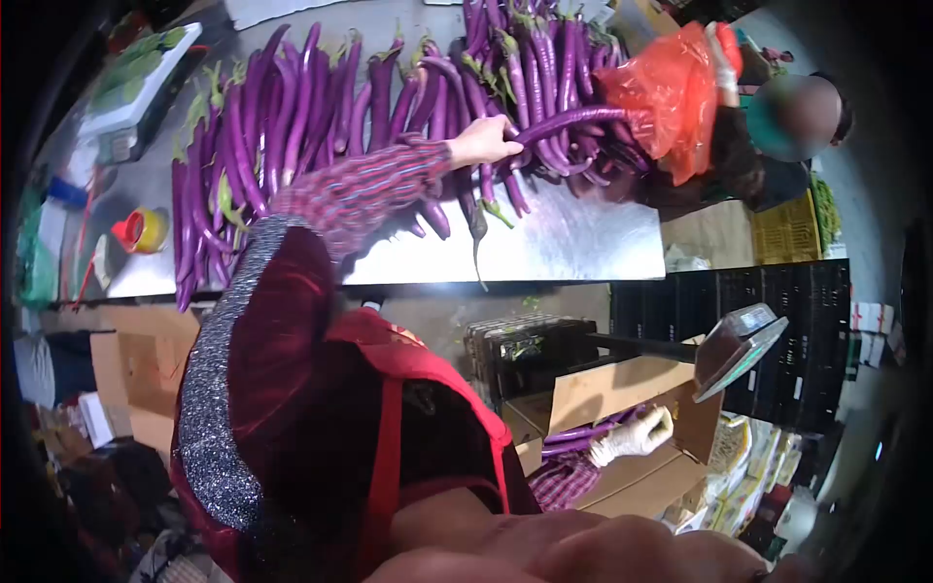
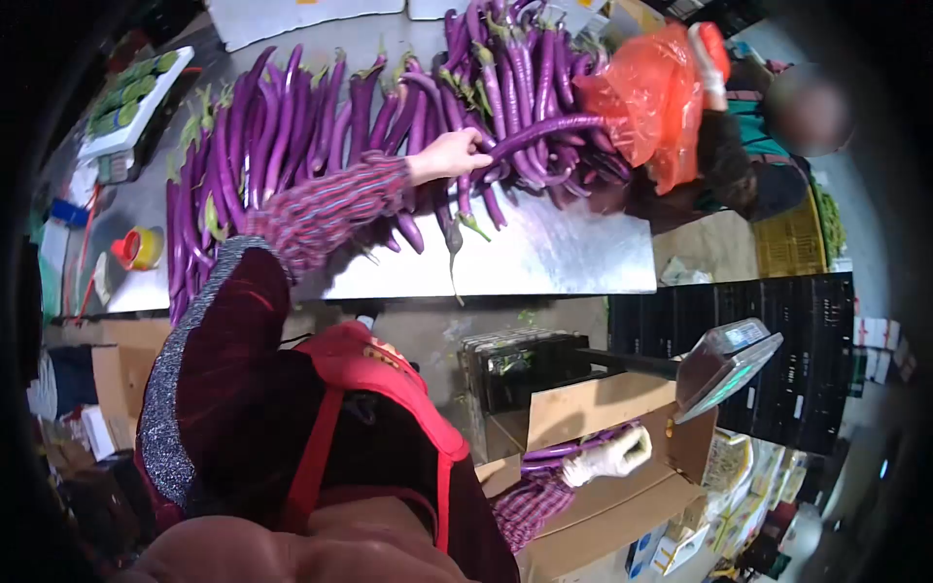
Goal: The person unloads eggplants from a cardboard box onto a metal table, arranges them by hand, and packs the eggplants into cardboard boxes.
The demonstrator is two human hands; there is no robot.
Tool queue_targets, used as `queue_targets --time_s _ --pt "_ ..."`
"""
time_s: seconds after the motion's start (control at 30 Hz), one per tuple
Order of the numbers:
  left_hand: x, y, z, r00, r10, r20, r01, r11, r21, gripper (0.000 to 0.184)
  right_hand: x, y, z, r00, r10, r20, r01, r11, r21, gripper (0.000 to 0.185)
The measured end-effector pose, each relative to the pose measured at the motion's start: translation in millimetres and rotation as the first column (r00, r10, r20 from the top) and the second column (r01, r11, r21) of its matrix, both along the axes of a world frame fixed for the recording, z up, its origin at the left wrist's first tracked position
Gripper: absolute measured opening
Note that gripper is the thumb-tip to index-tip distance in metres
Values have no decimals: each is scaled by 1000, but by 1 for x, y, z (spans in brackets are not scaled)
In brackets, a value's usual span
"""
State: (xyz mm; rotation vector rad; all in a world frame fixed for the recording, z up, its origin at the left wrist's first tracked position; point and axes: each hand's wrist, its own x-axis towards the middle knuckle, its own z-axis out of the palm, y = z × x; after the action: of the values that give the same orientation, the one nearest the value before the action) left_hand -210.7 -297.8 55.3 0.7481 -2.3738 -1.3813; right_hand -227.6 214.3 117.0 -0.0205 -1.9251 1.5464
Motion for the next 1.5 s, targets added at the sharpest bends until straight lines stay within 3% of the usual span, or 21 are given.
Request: queue_targets --time_s 0.03,0.1,0.17,0.33,0.4,0.43,0.47,0.53,0.67,0.8,0.83,0.9,0.97,1.03,1.07,1.13,1.17,1.2,1.27,1.43,1.5 --pt "-26 -4 -11 989 128 -77 -140 971 -192 48 6 -21 5 997 72 -15 -70 991 117 7" --pt "-60 10 -24 984 145 -99 -162 968 -193 47 10 -60 2 968 250 6 -248 957 147 5" --pt "-78 20 -29 974 201 -100 -219 949 -227 44 26 -126 10 926 369 79 -370 929 -4 5" --pt "-74 3 -28 930 133 -342 -195 969 -154 36 10 -203 -11 851 484 202 -509 856 94 6" --pt "-60 -18 -12 958 -3 -286 86 956 279 29 4 -232 -17 837 494 233 -526 844 100 6" --pt "-51 -29 -1 958 -79 -275 208 853 479 26 -3 -246 -17 804 527 273 -573 811 120 7" --pt "-37 -41 13 959 -98 -266 218 854 472 26 -11 -261 -18 769 559 310 -618 775 134 8" --pt "1 -66 42 947 -189 -259 300 234 925 19 -21 -295 -16 767 587 260 -640 734 228 9" --pt "77 -110 67 952 -195 -235 255 84 963 13 -43 -362 -4 671 698 252 -724 542 427 19" --pt "143 -120 73 961 -121 -249 268 174 948 13 -94 -422 -39 674 720 167 -688 529 497 28" --pt "153 -118 76 959 -128 -253 273 179 945 13 -109 -435 -46 677 734 64 -594 492 636 36" --pt "169 -108 82 989 -17 -149 139 475 869 16 -126 -454 -51 672 739 -53 -458 470 754 44" --pt "178 -98 82 990 18 -140 74 777 625 22 -132 -473 -46 794 582 179 -418 308 855 56" --pt "182 -83 82 975 143 -170 -115 980 163 28 -137 -487 -50 853 486 191 -355 272 894 62" --pt "183 -82 74 973 119 -197 -91 985 143 28 -126 -489 -40 851 511 122 -323 327 888 61" --pt "180 -86 54 928 123 -351 -203 958 -201 33 -105 -480 -11 846 533 30 -283 399 872 60" --pt "176 -83 56 925 118 -362 -206 955 -215 33 -95 -476 1 738 672 66 -603 612 512 55" --pt "173 -76 58 936 156 -315 -163 987 5 32 -85 -474 15 603 798 15 -798 602 20 52" --pt "175 -62 57 962 210 -176 -109 884 454 29 -74 -451 59 701 689 -186 -703 711 -17 50" --pt "158 -49 36 962 196 -189 -10 721 693 25 -74 -399 148 672 419 -611 -489 870 59 52" --pt "146 -43 40 965 242 -101 -58 575 816 21 -86 -394 153 668 391 -633 -492 870 18 52"
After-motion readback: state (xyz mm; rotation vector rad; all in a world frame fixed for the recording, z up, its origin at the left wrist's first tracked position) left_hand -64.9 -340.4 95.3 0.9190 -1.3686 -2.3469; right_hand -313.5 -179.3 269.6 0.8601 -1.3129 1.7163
